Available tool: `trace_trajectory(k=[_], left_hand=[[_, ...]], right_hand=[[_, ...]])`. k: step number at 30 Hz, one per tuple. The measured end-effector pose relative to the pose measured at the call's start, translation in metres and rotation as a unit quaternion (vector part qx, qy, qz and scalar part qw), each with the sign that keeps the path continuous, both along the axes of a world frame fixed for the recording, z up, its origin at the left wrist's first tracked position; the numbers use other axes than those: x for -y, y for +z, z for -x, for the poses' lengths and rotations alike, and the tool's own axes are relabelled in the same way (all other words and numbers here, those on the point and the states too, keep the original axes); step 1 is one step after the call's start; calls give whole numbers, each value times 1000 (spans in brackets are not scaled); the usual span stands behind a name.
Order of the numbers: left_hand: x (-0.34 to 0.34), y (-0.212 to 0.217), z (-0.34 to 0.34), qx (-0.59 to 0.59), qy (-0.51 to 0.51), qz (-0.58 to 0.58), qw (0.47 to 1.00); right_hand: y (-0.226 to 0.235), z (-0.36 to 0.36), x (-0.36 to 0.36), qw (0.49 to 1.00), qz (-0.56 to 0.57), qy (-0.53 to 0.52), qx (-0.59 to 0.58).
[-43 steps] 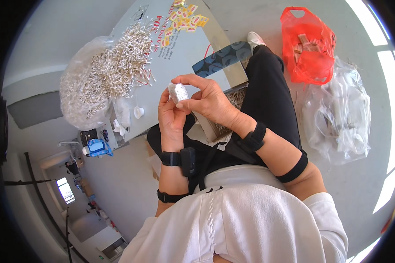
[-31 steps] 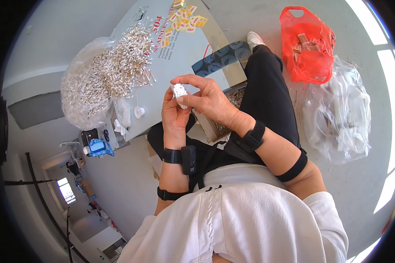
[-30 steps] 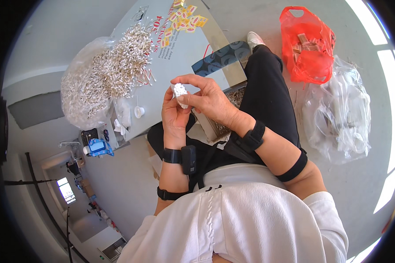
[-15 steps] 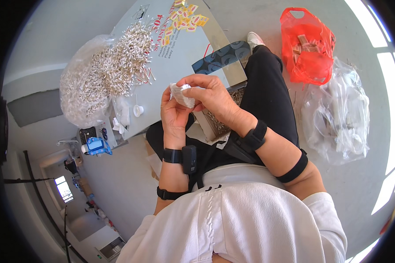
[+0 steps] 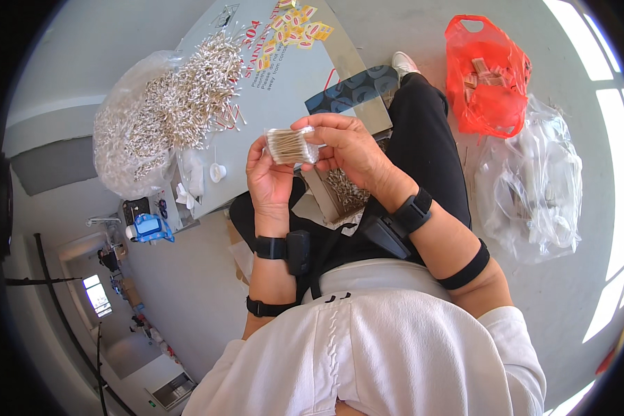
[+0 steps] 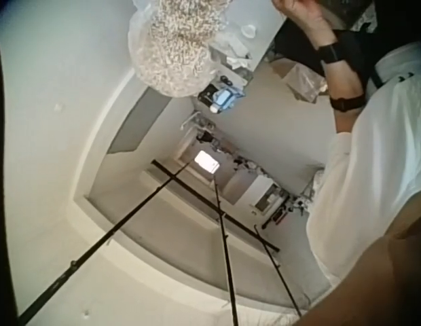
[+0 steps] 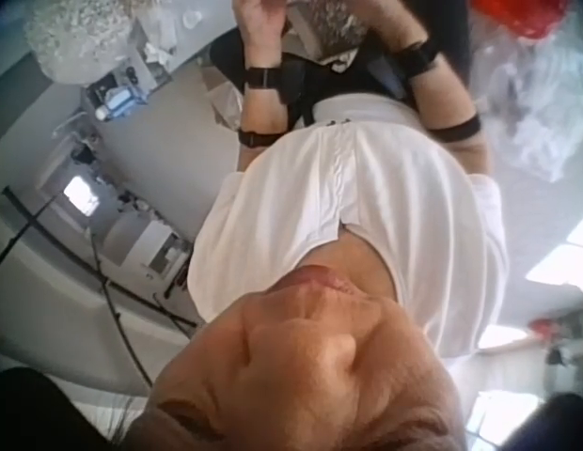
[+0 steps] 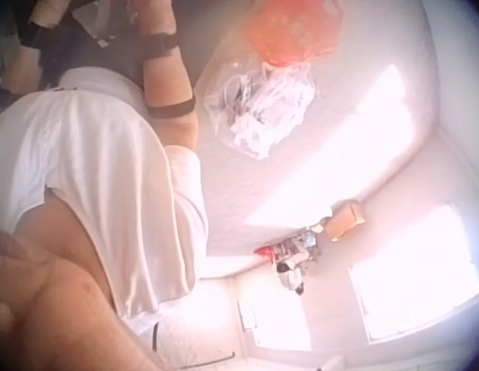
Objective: Packing cotton swabs into small plastic bags.
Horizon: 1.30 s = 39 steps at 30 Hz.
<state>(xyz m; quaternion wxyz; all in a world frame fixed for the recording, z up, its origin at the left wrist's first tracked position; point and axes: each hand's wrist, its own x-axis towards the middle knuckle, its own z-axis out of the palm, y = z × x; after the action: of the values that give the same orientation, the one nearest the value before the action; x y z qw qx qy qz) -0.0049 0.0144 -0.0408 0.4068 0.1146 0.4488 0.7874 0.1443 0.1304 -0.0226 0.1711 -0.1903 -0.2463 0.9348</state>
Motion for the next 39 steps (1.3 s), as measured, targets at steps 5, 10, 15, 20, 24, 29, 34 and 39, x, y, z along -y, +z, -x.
trace_trajectory(k=[5, 10, 15, 20, 24, 29, 34, 39], left_hand=[[3, -1, 5, 7, -35, -60, 998], [5, -1, 13, -8, -50, -61, 997], [6, 3, 21, -50, -67, -46, 995], [4, 11, 27, -151, -93, 6, 984], [0, 17, 24, -175, -96, 20, 980], [-2, 17, 23, -207, -93, 31, 973], [-4, 15, 21, -223, -81, 47, 970], [-4, 13, 22, -218, -81, 58, 971]], right_hand=[[-4, 0, -1, 1000, 14, 0, -12], [-6, 0, 0, 1000, 21, -3, -16], [-7, 0, 0, 1000, 27, -8, -11], [-6, 0, 0, 1000, 22, -17, -3], [-8, 1, 0, 999, 14, -30, 19], [-9, 2, 1, 999, -2, -28, 28], [-11, 3, 1, 999, 8, -35, 25], [-12, 3, 2, 999, 13, -41, 27]])
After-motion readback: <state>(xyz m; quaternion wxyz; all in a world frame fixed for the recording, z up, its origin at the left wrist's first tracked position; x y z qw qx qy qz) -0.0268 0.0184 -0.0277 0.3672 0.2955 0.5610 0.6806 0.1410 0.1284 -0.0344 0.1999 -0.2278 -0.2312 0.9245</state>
